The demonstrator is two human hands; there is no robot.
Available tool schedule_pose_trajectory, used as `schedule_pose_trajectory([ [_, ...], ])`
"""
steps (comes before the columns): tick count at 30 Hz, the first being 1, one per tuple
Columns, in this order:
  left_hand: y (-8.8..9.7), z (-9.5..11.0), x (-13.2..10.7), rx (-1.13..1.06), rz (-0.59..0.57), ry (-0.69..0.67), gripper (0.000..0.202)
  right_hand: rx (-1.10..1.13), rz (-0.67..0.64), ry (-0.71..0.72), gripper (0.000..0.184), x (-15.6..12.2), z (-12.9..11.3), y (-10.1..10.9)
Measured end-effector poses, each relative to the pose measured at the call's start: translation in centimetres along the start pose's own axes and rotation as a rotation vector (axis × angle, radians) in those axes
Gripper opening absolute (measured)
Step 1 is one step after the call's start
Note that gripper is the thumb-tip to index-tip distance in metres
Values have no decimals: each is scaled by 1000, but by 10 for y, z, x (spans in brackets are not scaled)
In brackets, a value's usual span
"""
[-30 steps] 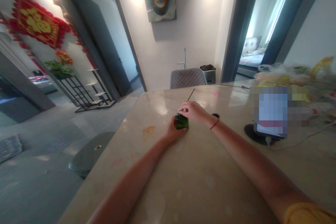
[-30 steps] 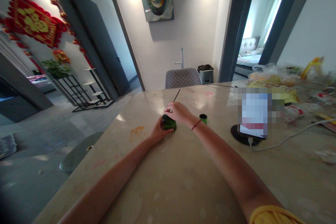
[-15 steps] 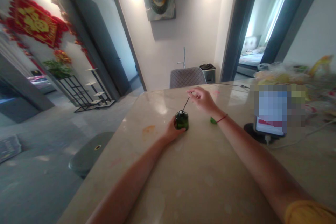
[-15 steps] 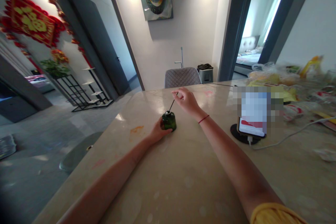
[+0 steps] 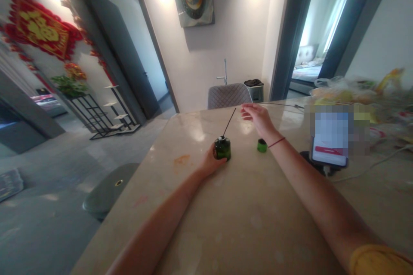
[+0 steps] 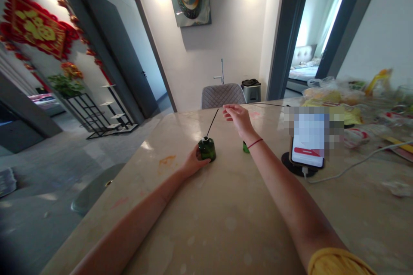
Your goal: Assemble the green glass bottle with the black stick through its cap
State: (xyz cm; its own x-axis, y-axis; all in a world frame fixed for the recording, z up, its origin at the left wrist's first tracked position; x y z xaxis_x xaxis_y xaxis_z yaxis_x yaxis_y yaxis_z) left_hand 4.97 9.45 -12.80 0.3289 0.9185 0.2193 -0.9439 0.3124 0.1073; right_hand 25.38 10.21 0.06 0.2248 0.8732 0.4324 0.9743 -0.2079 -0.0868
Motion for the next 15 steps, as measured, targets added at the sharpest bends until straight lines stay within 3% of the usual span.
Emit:
schedule_pose_trajectory([
  [3, -1, 1, 0, -110, 9, 11, 81, -20, -64, -31, 24, 0, 8, -5],
  [8, 7, 1, 0, -265, 94, 61, 73, -203, -267, -205, 11, -7, 36, -23],
  [10, 11, -1, 1, -279, 111, 55, 68, -280, -423, -224, 19, -17, 46, -37],
  [13, 17, -5, 4, -290, 136, 34, 62, -336, -679, -170, 47, -40, 53, -63],
  [15, 22, -9, 7, -285, 170, 42, 58, -424, -750, -96, 59, -52, 55, -74],
])
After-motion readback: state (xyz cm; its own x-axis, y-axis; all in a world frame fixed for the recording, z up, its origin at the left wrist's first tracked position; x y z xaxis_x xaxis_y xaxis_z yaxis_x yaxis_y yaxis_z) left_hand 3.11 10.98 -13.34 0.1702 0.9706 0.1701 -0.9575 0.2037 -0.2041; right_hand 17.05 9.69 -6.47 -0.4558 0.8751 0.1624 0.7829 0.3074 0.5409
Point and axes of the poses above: each hand's wrist, its own x-axis towards the middle knuckle, its own y-axis out of the back of the hand, z = x × y, the point moved 7 cm from there along x, towards the middle knuckle, and after that the axes turned 1 degree about z, right-handed, at the moved point
